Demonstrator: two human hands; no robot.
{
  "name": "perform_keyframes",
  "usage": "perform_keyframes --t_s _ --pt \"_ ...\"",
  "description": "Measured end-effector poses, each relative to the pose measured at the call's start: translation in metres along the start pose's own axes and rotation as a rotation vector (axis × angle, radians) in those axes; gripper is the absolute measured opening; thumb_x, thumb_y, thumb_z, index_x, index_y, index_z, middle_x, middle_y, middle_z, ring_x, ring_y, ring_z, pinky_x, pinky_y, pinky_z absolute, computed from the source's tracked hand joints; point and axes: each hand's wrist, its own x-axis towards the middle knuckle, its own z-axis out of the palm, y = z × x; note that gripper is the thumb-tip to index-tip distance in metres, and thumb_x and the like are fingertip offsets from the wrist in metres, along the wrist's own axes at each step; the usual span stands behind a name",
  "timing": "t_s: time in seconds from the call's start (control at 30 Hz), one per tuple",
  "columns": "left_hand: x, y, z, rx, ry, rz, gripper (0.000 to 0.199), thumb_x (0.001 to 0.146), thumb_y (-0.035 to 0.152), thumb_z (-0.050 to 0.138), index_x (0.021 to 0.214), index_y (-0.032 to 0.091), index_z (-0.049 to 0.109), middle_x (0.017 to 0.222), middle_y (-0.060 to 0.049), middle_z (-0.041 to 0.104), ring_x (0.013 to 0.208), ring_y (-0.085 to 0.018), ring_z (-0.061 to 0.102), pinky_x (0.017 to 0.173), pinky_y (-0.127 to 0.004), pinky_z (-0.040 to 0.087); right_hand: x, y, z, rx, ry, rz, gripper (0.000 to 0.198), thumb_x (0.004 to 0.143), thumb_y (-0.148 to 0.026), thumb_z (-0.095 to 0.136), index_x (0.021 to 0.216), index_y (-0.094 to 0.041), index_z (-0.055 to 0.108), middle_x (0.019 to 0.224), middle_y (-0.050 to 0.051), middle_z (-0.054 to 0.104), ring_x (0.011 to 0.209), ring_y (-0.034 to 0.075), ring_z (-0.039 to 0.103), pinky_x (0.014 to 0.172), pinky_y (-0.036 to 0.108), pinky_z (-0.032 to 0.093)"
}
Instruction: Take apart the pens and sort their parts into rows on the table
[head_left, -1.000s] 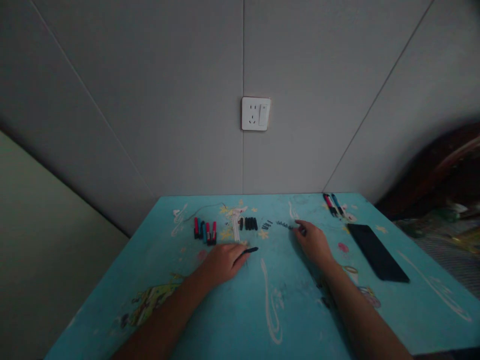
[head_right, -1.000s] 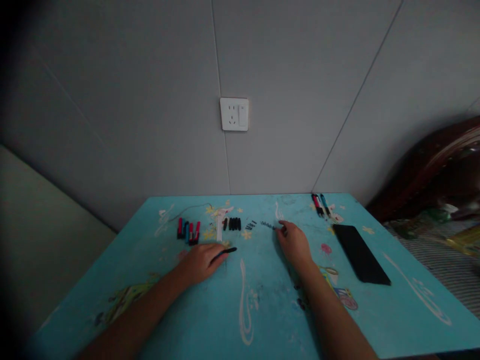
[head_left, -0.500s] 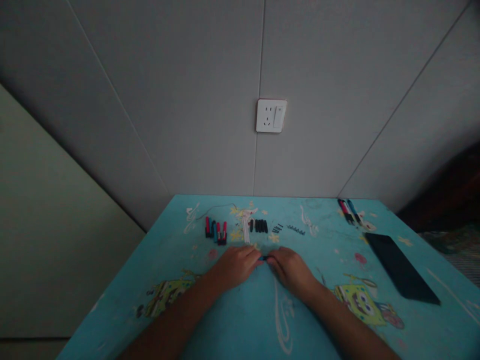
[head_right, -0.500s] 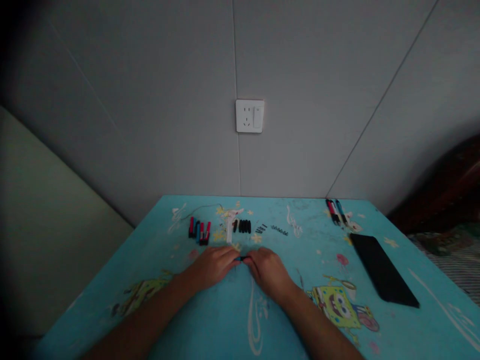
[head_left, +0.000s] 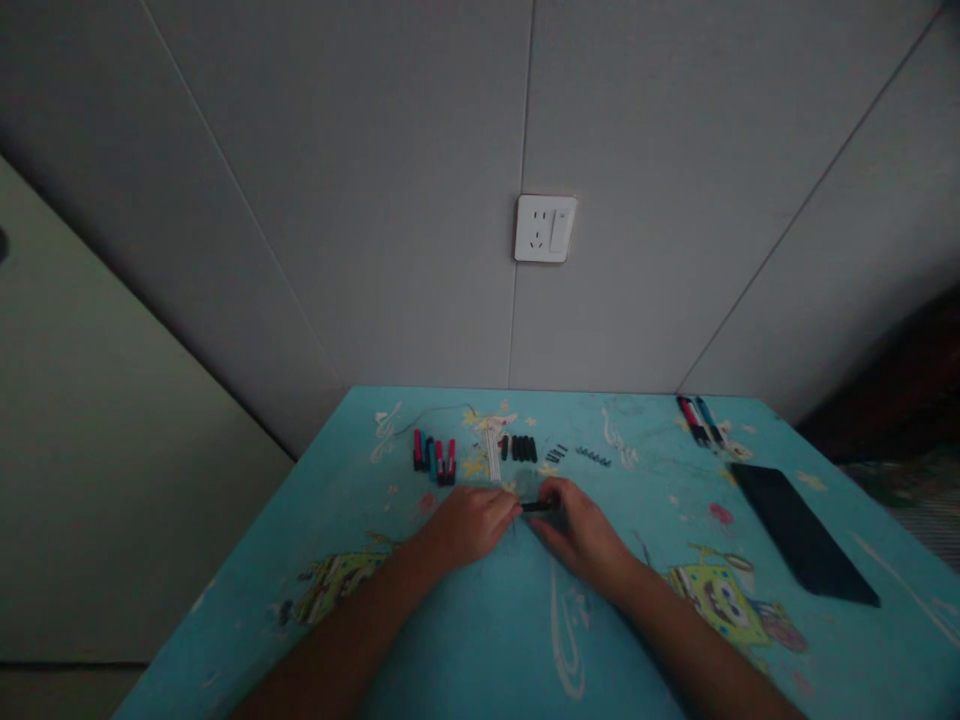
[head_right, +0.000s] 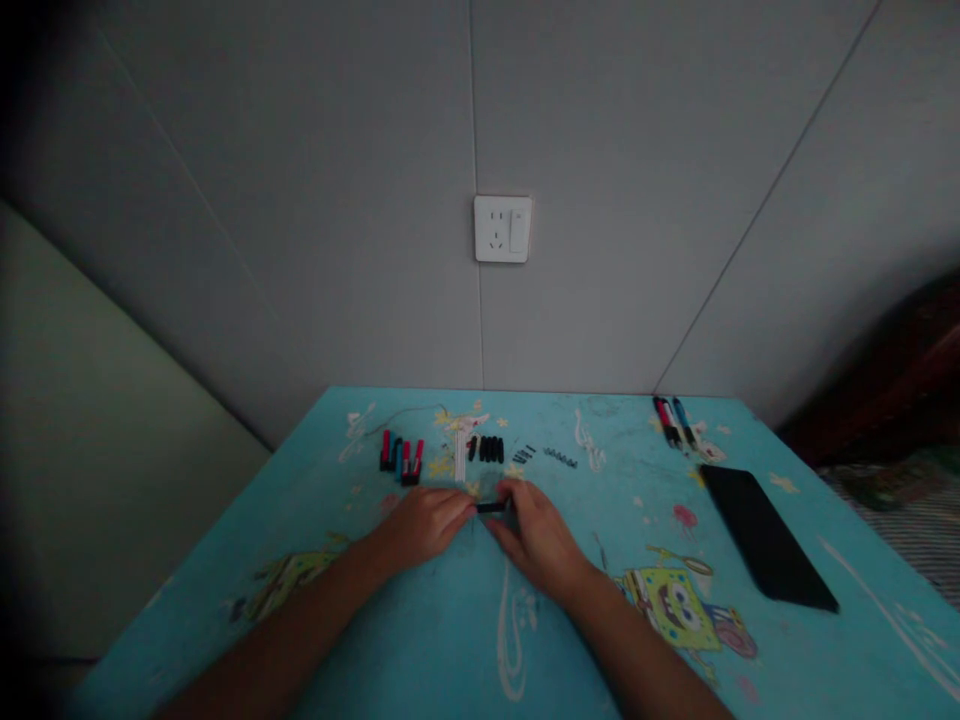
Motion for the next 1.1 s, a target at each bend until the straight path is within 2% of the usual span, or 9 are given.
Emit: perform_keyframes --t_s 0.17,0.3,0.4,0.47,0.53,0.7,0.8,0.97,1.1 --pt "0.0001 0.0019 -0.0025 0.014 -0.043 0.007 0.025 0.099 0.031 0.042 0.089 0.018 0.061 0.077 -0.003 0.066 0.070 -0.016 0.065 0.062 -0.027 0.047 0.0002 -0.0060 -0.0010 0.027 -0.108 0.009 0.018 0.097 -0.028 0.047 0.112 -0.021 0.056 0.098 0.007 0.065 0.090 0.021 0.062 0.083 0.036 0.050" --pt "0.0004 0.0018 -0.0023 0.000 -0.056 0.040 0.026 0.100 0.031 0.042 0.090 0.018 0.063 0.079 -0.003 0.066 0.072 -0.016 0.065 0.064 -0.026 0.047 0.0011 -0.0099 -0.0013 0.019 -0.125 -0.026 0.034 0.095 -0.030 0.051 0.128 -0.021 0.049 0.112 0.010 0.064 0.102 0.023 0.060 0.091 0.039 0.048" --pt "0.0008 0.0027 -0.0036 -0.007 -0.047 0.031 0.024 0.099 0.032 0.043 0.095 0.019 0.063 0.080 -0.003 0.066 0.074 -0.016 0.065 0.065 -0.026 0.048 0.0022 -0.0081 -0.0001 -0.016 -0.149 -0.008 0.019 0.098 -0.027 0.046 0.113 -0.021 0.057 0.101 0.007 0.066 0.095 0.021 0.062 0.088 0.038 0.048" --pt "0.0011 0.0035 -0.0049 -0.013 -0.037 0.022 0.022 0.099 0.032 0.044 0.099 0.019 0.063 0.081 -0.003 0.066 0.076 -0.017 0.065 0.066 -0.026 0.048 0.0024 -0.0057 0.0007 -0.009 -0.122 0.039 0.020 0.095 -0.028 0.052 0.114 -0.021 0.055 0.099 0.006 0.066 0.090 0.021 0.062 0.083 0.035 0.049" --pt "0.0013 0.0040 -0.0057 -0.025 -0.029 0.011 0.022 0.099 0.031 0.045 0.101 0.019 0.063 0.082 -0.003 0.066 0.077 -0.016 0.066 0.067 -0.026 0.048 0.0021 -0.0034 0.0016 0.006 -0.096 0.047 0.032 0.092 -0.029 0.057 0.122 -0.021 0.051 0.103 0.007 0.065 0.092 0.021 0.062 0.083 0.036 0.050" --pt "0.0017 0.0036 -0.0069 -0.033 -0.031 0.002 0.023 0.099 0.032 0.045 0.096 0.019 0.064 0.081 -0.003 0.066 0.074 -0.017 0.065 0.067 -0.027 0.049 0.0014 -0.0013 0.0038 0.020 -0.091 0.022 0.018 0.097 -0.026 0.048 0.110 -0.021 0.058 0.093 0.005 0.066 0.086 0.019 0.062 0.082 0.034 0.049" --pt "0.0021 0.0037 -0.0085 -0.030 -0.047 0.002 0.021 0.099 0.030 0.045 0.099 0.019 0.063 0.084 -0.003 0.067 0.076 -0.017 0.065 0.068 -0.027 0.049 0.0014 -0.0020 0.0033 0.035 -0.074 0.041 0.038 0.091 -0.028 0.057 0.128 -0.021 0.049 0.099 0.006 0.066 0.088 0.020 0.062 0.081 0.035 0.050" --pt "0.0027 0.0037 -0.0092 -0.031 -0.055 0.012 0.022 0.098 0.030 0.045 0.098 0.019 0.063 0.083 -0.004 0.067 0.076 -0.017 0.066 0.067 -0.026 0.049 0.0028 -0.0028 0.0021 0.034 -0.095 0.026 0.015 0.096 -0.027 0.050 0.103 -0.021 0.061 0.092 0.004 0.066 0.087 0.019 0.062 0.082 0.033 0.049" --pt "0.0025 0.0031 -0.0079 -0.061 -0.042 -0.004 0.022 0.099 0.030 0.045 0.108 0.020 0.062 0.092 -0.004 0.068 0.082 -0.017 0.066 0.072 -0.027 0.050 0.0032 -0.0012 0.0019 0.076 -0.067 0.030 0.023 0.093 -0.027 0.056 0.115 -0.021 0.058 0.100 0.005 0.066 0.091 0.019 0.062 0.083 0.033 0.050"
